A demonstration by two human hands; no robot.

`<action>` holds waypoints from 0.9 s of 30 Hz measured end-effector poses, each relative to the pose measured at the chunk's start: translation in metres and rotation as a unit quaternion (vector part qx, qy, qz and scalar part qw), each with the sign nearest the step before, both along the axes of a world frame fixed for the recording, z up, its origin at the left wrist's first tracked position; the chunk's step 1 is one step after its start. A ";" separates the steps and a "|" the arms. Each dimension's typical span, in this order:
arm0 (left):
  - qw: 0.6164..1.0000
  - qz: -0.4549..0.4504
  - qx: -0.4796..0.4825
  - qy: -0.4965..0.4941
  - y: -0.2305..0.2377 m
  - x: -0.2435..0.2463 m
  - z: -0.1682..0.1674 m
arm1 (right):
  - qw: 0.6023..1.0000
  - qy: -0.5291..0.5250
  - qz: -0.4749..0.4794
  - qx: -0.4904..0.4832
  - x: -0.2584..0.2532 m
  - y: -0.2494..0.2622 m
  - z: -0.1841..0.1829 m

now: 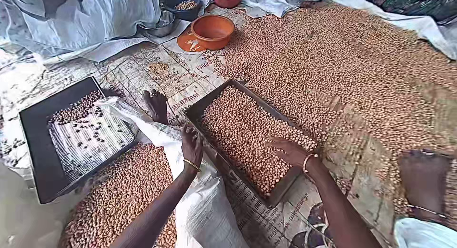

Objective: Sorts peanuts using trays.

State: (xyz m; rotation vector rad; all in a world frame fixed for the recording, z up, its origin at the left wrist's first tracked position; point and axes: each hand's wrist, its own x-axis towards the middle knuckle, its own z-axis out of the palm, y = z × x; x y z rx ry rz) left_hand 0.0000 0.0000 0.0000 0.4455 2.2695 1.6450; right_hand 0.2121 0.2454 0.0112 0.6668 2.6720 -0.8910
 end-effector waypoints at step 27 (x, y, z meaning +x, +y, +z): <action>0.986 0.162 -0.031 -0.018 -0.291 0.059 0.092 | 0.879 0.379 -0.248 -0.148 0.025 -0.109 0.022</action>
